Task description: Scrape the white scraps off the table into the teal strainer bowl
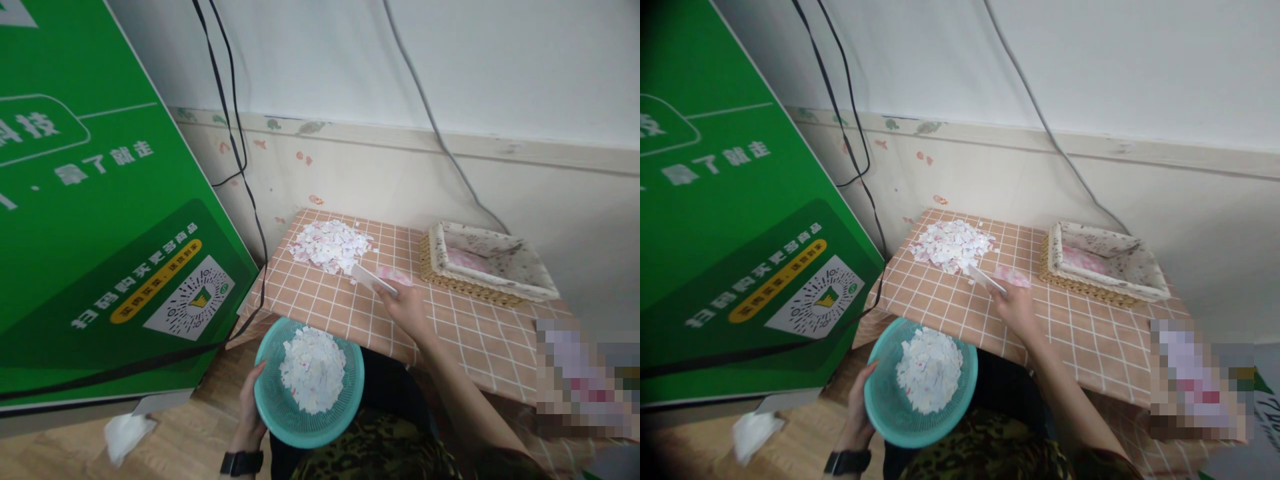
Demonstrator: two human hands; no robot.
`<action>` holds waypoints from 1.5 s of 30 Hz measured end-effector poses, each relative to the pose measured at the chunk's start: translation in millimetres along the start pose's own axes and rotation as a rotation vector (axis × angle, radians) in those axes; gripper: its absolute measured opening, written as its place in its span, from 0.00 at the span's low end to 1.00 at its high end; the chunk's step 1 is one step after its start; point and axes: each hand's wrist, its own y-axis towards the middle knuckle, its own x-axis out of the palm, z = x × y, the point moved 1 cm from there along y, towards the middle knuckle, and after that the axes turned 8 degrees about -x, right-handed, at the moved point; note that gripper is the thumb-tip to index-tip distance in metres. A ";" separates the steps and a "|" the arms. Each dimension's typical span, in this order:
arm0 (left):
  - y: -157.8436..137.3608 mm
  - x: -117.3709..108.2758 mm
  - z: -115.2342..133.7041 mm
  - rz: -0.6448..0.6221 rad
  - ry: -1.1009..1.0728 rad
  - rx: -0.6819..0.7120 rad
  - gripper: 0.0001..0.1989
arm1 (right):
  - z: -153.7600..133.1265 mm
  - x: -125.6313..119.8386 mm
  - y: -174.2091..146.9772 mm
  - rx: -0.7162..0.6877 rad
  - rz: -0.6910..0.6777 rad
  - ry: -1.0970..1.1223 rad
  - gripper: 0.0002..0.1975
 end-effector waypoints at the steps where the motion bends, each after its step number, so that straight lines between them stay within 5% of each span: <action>1: 0.0 0.0 -0.2 0.000 0.000 -0.004 0.09 | 0.0 0.3 0.3 0.007 -0.024 0.013 0.16; 9: 1.3 -0.4 -0.5 -0.006 0.013 -0.021 0.10 | -5.7 -3.9 0.1 0.017 0.078 -0.024 0.15; 26: -5.5 4.1 0.8 0.012 0.015 0.023 0.09 | -19.8 4.3 13.7 0.048 -0.099 0.004 0.15; 45: -2.3 1.6 1.1 -0.009 0.007 -0.009 0.09 | -38.2 13.1 -9.2 -0.060 -0.040 0.111 0.14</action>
